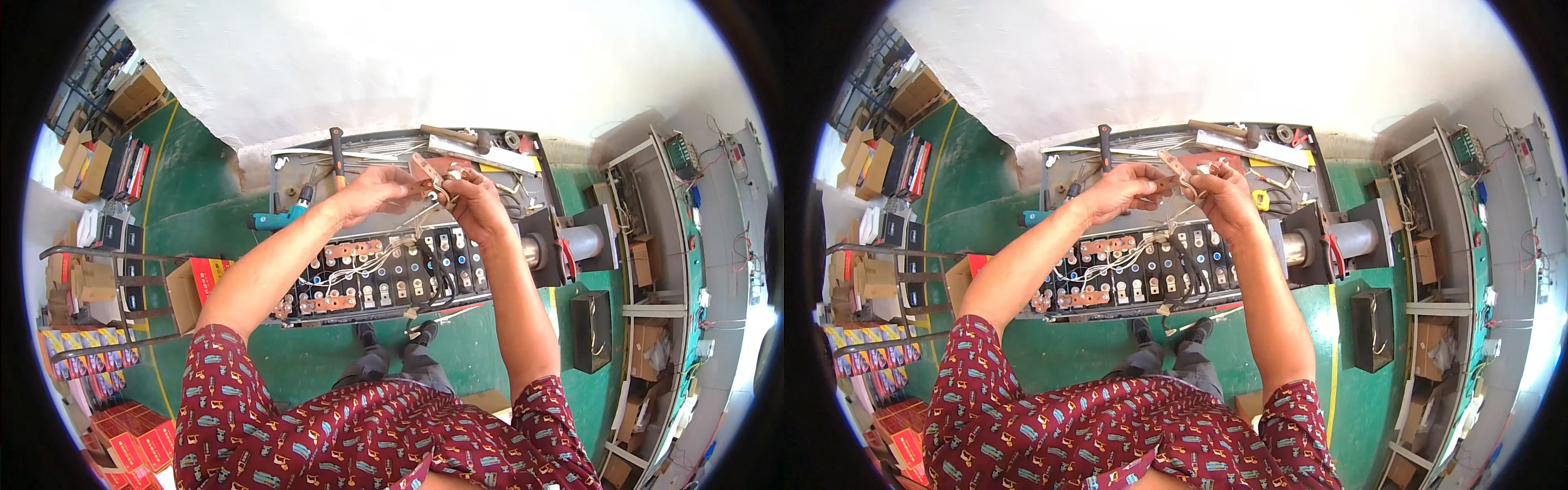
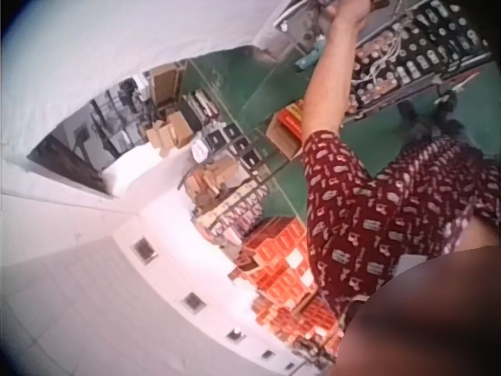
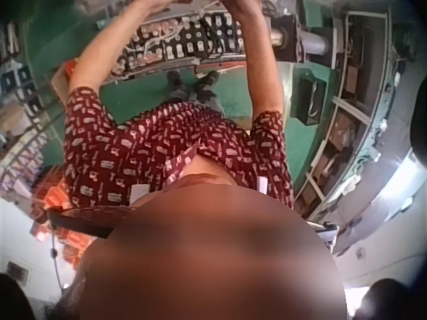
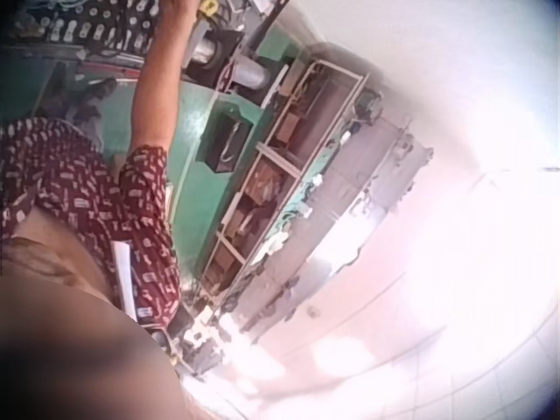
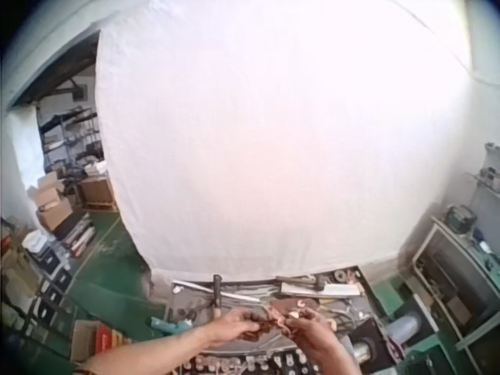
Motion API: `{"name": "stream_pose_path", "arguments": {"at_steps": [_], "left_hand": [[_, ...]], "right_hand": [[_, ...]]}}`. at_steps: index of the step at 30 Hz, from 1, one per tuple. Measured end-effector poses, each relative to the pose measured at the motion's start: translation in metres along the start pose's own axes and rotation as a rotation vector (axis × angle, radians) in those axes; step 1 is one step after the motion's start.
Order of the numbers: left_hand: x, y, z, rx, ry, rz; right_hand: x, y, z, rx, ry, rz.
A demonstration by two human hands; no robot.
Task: The person assembles an electronic module by hand, using a cordless drill and pliers to secure components and connect wires. They repeatedly tighten fasteners and adjust wiring on a multi-cell battery pack mounted on a metal frame.
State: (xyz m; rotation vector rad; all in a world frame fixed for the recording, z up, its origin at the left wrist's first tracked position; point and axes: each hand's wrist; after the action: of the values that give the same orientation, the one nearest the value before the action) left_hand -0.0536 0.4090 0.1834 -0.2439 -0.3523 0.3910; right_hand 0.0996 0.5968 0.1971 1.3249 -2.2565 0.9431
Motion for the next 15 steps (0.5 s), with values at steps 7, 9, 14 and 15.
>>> {"name": "stream_pose_path", "arguments": {"at_steps": [7, 9, 14, 15], "left_hand": [[-0.036, 0.038, -0.057, -0.31, 0.874, -0.064], [-0.018, 0.039, -0.059, -0.4, 0.8, -0.139], [-0.032, 0.029, -0.078, -0.295, 0.622, -0.139], [-0.033, 0.029, -0.079, -0.248, 0.676, -0.156]], "right_hand": [[0.003, -0.006, 0.005, -0.032, 0.042, -0.007], [-0.002, -0.011, 0.005, -0.058, 0.075, 0.019], [-0.019, -0.008, 0.009, -0.096, 0.172, 0.04], [-0.019, -0.008, 0.009, -0.093, 0.171, 0.04]]}}
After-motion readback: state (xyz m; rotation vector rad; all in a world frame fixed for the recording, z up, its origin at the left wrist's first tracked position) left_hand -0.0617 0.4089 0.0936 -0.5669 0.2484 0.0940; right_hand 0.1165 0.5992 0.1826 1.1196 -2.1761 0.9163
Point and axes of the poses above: each hand's wrist, its own y-axis towards the middle knuckle, its own x-axis out of the palm, z = x × y, and after that the axes turned 2 degrees about x, right-handed
